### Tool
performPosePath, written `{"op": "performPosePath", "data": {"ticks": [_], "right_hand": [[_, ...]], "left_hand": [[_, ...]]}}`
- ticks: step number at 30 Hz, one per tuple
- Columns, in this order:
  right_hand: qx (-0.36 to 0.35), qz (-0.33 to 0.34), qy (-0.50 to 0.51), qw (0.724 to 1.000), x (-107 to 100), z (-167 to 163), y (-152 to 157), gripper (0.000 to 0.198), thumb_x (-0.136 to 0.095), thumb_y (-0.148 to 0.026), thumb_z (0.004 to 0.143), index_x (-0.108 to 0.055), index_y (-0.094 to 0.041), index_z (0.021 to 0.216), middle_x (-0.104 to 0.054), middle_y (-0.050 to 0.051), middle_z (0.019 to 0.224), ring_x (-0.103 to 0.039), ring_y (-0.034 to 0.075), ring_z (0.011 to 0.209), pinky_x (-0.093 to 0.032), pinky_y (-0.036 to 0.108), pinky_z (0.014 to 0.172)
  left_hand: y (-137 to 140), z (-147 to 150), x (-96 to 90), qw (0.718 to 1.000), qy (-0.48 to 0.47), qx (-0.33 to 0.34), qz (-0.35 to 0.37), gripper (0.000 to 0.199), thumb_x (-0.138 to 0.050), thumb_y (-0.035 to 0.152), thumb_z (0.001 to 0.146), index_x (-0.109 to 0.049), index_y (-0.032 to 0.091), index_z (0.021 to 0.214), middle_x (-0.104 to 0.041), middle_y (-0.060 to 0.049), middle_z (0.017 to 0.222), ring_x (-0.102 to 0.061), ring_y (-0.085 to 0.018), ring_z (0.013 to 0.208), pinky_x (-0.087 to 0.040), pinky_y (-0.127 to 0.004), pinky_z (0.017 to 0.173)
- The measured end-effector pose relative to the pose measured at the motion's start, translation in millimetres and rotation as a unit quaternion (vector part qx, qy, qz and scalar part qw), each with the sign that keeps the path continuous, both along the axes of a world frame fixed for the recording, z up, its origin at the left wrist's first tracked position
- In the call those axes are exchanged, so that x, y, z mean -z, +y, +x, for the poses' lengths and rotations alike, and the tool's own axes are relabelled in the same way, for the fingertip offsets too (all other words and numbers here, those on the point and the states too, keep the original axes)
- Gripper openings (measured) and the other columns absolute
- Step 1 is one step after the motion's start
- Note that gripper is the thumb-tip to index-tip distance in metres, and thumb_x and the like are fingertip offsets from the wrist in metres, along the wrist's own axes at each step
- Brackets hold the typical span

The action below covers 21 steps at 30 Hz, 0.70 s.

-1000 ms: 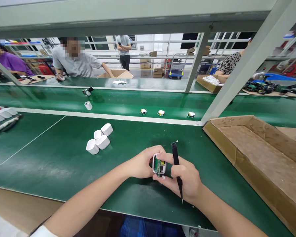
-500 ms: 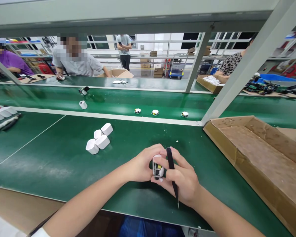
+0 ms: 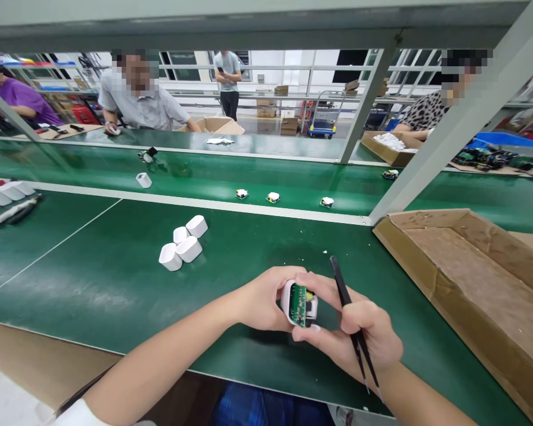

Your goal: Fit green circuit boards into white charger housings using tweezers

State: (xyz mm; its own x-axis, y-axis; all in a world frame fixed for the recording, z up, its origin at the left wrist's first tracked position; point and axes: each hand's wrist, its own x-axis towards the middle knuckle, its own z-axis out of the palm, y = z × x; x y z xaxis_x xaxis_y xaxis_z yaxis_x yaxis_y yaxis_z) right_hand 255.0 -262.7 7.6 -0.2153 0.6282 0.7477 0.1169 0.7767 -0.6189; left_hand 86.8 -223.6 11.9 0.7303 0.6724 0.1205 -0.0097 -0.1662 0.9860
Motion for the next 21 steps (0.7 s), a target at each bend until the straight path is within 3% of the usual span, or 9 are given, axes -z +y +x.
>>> {"op": "performPosePath", "data": {"ticks": [4,7,14,21], "right_hand": [[0.002,-0.053,-0.005,0.999,-4.4,10.8,-8.3,0.043,-0.078,-0.017,0.069,-0.035,-0.024,0.067,-0.068,0.001,0.114,-0.070,0.023,0.088,-0.060,0.035,0.075],[0.032,-0.054,0.031,0.998,-5.3,13.3,-8.3,0.043,-0.077,-0.017,0.070,-0.035,-0.026,0.074,-0.069,0.001,0.113,-0.070,0.024,0.089,-0.060,0.037,0.075],[0.077,-0.004,-0.020,0.997,-2.0,1.9,3.6,0.046,-0.079,-0.028,0.069,-0.033,-0.026,0.073,-0.074,0.005,0.093,-0.071,0.026,0.082,-0.059,0.034,0.064],[0.110,-0.008,-0.052,0.993,1.2,-0.8,2.8,0.047,-0.079,-0.036,0.067,-0.033,-0.026,0.069,-0.065,-0.003,0.064,-0.067,0.019,0.058,-0.053,0.028,0.052]], "left_hand": [[6.1,-1.8,10.9,0.998,0.023,-0.046,-0.042,0.039,-0.075,0.009,0.052,-0.049,0.016,0.080,-0.049,0.004,0.071,-0.045,-0.009,0.062,-0.036,-0.020,0.055],[9.5,-1.5,17.8,0.996,0.044,-0.047,-0.059,0.041,-0.074,0.008,0.050,-0.050,0.016,0.082,-0.051,0.004,0.072,-0.046,-0.010,0.064,-0.037,-0.021,0.056],[5.1,-1.8,8.3,0.999,0.032,-0.016,0.008,0.048,-0.076,0.015,0.057,-0.059,0.013,0.101,-0.059,-0.007,0.096,-0.054,-0.015,0.077,-0.043,-0.025,0.064],[5.3,-1.6,7.9,0.999,0.020,0.016,0.033,0.044,-0.076,0.025,0.062,-0.062,0.017,0.102,-0.060,-0.007,0.103,-0.056,-0.020,0.090,-0.046,-0.030,0.077]]}}
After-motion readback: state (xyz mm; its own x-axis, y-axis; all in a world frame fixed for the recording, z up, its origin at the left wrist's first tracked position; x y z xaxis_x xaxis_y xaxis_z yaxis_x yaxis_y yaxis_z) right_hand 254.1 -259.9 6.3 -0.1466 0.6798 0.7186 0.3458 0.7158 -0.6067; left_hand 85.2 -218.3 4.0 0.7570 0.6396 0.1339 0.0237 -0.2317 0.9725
